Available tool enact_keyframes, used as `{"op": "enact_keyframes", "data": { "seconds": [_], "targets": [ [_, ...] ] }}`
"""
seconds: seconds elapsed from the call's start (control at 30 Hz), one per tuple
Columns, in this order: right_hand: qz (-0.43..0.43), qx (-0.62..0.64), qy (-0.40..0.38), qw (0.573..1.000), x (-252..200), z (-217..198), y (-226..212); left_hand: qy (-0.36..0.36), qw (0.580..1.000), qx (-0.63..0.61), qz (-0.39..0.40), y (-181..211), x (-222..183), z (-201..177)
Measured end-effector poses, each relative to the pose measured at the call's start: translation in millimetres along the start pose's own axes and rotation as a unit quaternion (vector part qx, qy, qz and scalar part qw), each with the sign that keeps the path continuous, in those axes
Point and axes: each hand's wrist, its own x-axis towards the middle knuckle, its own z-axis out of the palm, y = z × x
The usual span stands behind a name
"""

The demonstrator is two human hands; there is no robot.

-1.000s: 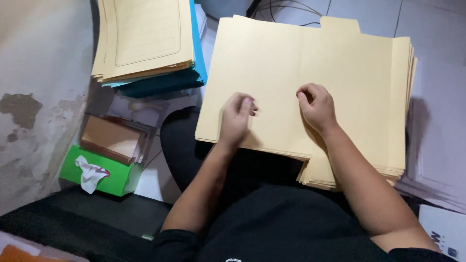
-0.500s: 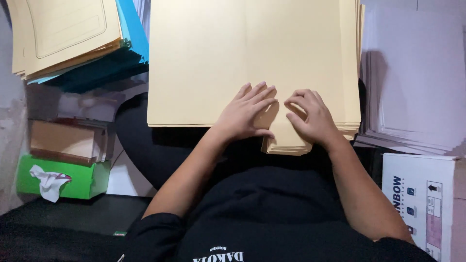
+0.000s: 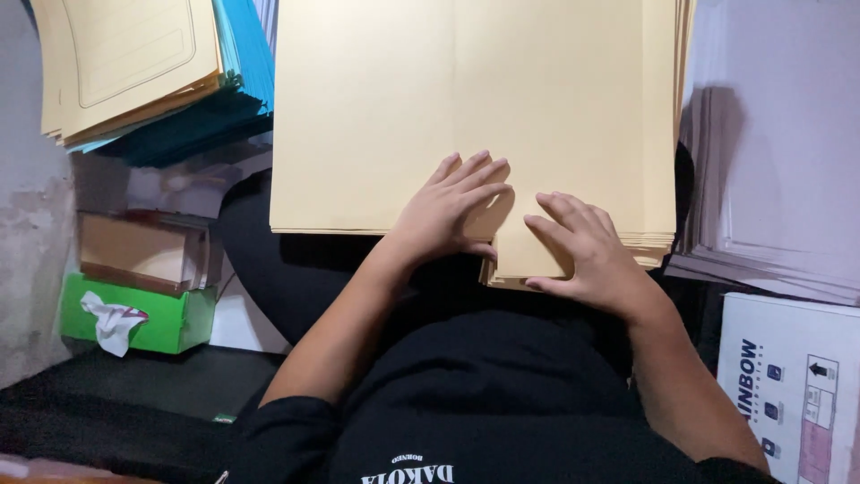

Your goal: Folding and preparing yellow paper folders from a stack on the floor.

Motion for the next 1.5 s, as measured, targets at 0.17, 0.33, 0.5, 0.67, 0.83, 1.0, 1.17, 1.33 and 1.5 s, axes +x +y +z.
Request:
{"op": "enact_keyframes", "data": {
  "seconds": [0.17, 0.33, 0.5, 0.67, 0.83, 1.0, 1.17, 1.33, 1.5],
  "targets": [
    [-0.014, 0.018, 0.023, 0.999, -2, -1, 4, 0.017, 1.000, -0.018, 0.001, -3, 0, 3],
    [0.068, 0.099, 0.179, 0.976, 2, 9, 33, 0.055, 0.998, -0.006, 0.012, -2, 0, 5],
    [0.063, 0.185, 0.159, 0.968, 13, -6, 23, 0.073, 0.997, -0.013, 0.020, -3, -1, 5],
    [0.074, 0.198, 0.136, 0.968, 7, -10, 20, 0.079, 0.997, -0.017, 0.019, -3, -4, 4],
    [0.030, 0.132, 0.192, 0.972, 5, -14, -7, 0.080, 0.996, 0.018, 0.017, -6, -2, 11],
    [0.021, -0.055, 0.050, 0.997, -3, 12, 1, 0.081, 0.996, 0.034, 0.003, 10, -5, -6],
    [0.105, -0.089, -0.076, 0.988, 17, 23, 0, 0.122, 0.990, 0.060, 0.020, 0, 0, 18],
    [0.128, -0.193, -0.045, 0.972, 56, 51, -5, 0.142, 0.987, 0.073, 0.019, -5, -1, 24],
    [0.139, -0.162, -0.030, 0.977, 61, 36, 2, 0.175, 0.983, 0.045, 0.034, -16, -1, 29]
  ]
}}
